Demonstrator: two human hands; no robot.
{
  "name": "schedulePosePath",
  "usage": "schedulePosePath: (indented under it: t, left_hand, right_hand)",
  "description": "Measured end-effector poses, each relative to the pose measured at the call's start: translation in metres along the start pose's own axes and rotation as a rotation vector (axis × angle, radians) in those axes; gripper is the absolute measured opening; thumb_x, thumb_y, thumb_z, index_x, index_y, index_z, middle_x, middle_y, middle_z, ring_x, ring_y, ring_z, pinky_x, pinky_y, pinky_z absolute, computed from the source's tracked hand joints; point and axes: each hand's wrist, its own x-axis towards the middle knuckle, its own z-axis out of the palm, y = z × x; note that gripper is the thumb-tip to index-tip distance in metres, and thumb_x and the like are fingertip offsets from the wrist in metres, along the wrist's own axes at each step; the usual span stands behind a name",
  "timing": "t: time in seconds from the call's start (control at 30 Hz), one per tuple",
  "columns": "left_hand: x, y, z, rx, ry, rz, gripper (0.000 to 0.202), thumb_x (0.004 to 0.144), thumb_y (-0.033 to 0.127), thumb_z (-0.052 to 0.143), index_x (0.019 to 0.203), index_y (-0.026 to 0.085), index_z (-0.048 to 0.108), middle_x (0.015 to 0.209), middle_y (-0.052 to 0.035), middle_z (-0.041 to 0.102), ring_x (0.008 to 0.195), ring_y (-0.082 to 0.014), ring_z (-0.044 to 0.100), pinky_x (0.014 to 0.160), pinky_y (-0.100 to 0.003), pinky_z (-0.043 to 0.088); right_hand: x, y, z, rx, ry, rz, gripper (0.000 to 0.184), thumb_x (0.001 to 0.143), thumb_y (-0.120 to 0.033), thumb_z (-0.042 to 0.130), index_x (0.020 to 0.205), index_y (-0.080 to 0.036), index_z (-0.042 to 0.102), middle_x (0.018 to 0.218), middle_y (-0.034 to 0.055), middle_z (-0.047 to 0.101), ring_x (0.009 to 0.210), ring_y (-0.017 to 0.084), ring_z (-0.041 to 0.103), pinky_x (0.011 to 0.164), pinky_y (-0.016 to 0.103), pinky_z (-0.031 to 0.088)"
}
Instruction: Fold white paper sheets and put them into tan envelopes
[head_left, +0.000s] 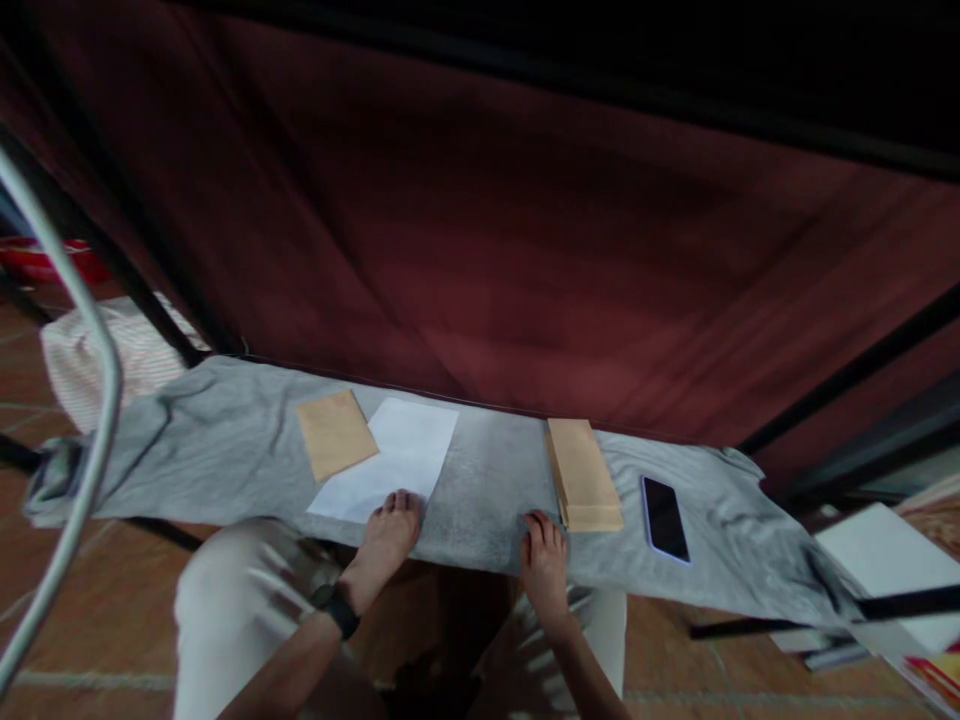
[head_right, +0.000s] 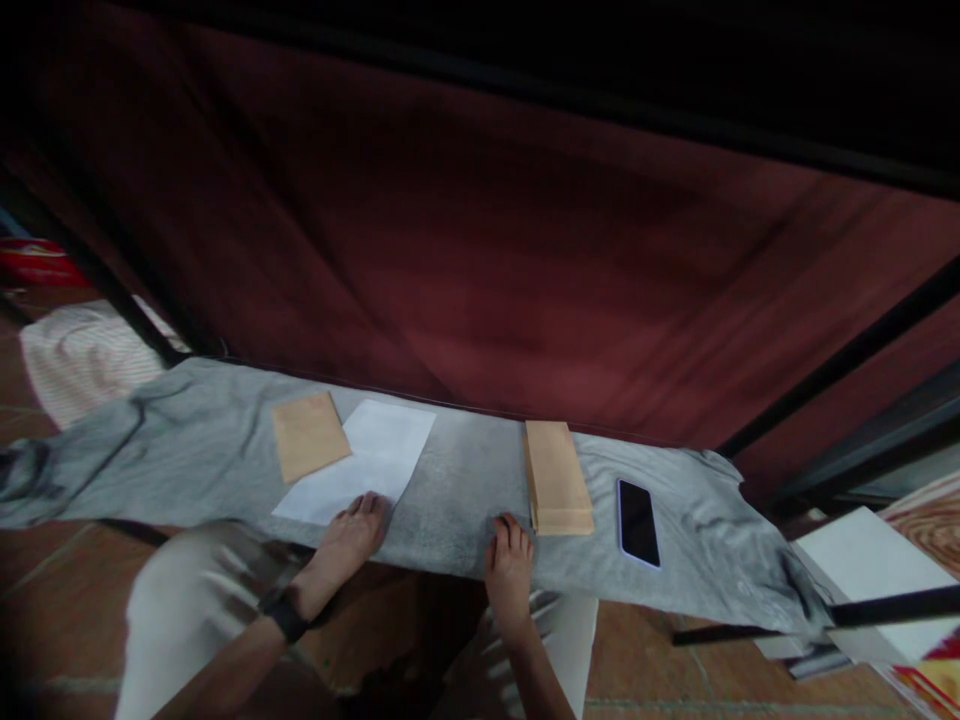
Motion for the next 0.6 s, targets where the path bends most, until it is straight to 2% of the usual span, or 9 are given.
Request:
schedulePosePath:
  t: [0.13,0.2,0.3,0.43,0.53,0.6]
  left_hand:
    - [0.003,0.015,-0.001,0.002,0.078,0.075,0.047,0.091,0.002,0.037,0.131,0.009,0.06,0.136,-0.0203,0.061,0.125,-0.0254,0.059,0.103,-0.039,0.047]
    - [0.004,0.036,-0.002,0.003,0.126,0.122,0.048,0.09,0.001,0.039,0.132,0.011,0.06,0.137,-0.0186,0.061,0.126,-0.0258,0.059,0.104,-0.039,0.047]
    - [0.006,0.079,-0.004,-0.013,0.175,0.261,0.048,0.09,0.001,0.04,0.133,0.01,0.059,0.138,-0.0183,0.06,0.126,-0.0255,0.058,0.105,-0.038,0.047]
    - [0.004,0.134,-0.001,-0.053,0.249,0.402,0.049,0.089,0.001,0.041,0.134,0.012,0.057,0.137,-0.016,0.061,0.125,-0.024,0.059,0.104,-0.038,0.048]
    - [0.001,0.158,0.008,-0.095,0.3,0.464,0.049,0.09,0.001,0.04,0.134,0.013,0.055,0.136,-0.016,0.062,0.124,-0.0238,0.06,0.103,-0.04,0.049]
    - [-0.002,0.165,0.016,-0.125,0.307,0.48,0.047,0.089,0.002,0.041,0.133,0.013,0.056,0.134,-0.0176,0.062,0.124,-0.0248,0.06,0.102,-0.041,0.05]
  right_hand:
    - [0.0,0.001,0.002,0.058,0.022,0.017,0.035,0.094,-0.015,0.04,0.122,-0.022,0.06,0.12,0.0106,0.063,0.111,0.026,0.056,0.095,0.044,0.045]
    - [0.004,0.003,0.002,0.136,0.037,0.06,0.033,0.094,-0.017,0.04,0.117,-0.022,0.063,0.118,0.0108,0.065,0.111,0.026,0.058,0.096,0.044,0.045]
    - [0.016,0.008,0.002,0.323,0.037,0.177,0.032,0.093,-0.022,0.04,0.112,-0.02,0.066,0.111,0.0111,0.069,0.107,0.025,0.062,0.095,0.042,0.048]
    - [0.036,0.014,0.003,0.592,-0.041,0.384,0.032,0.092,-0.033,0.043,0.108,-0.022,0.068,0.106,0.01,0.073,0.098,0.023,0.068,0.09,0.037,0.053]
    - [0.048,0.014,0.007,0.691,-0.087,0.488,0.029,0.088,-0.037,0.048,0.096,-0.022,0.071,0.1,0.0098,0.075,0.092,0.024,0.07,0.083,0.037,0.056]
    - [0.054,0.011,0.01,0.78,-0.107,0.537,0.025,0.082,-0.038,0.053,0.092,-0.022,0.07,0.091,0.0069,0.075,0.083,0.023,0.071,0.075,0.034,0.058]
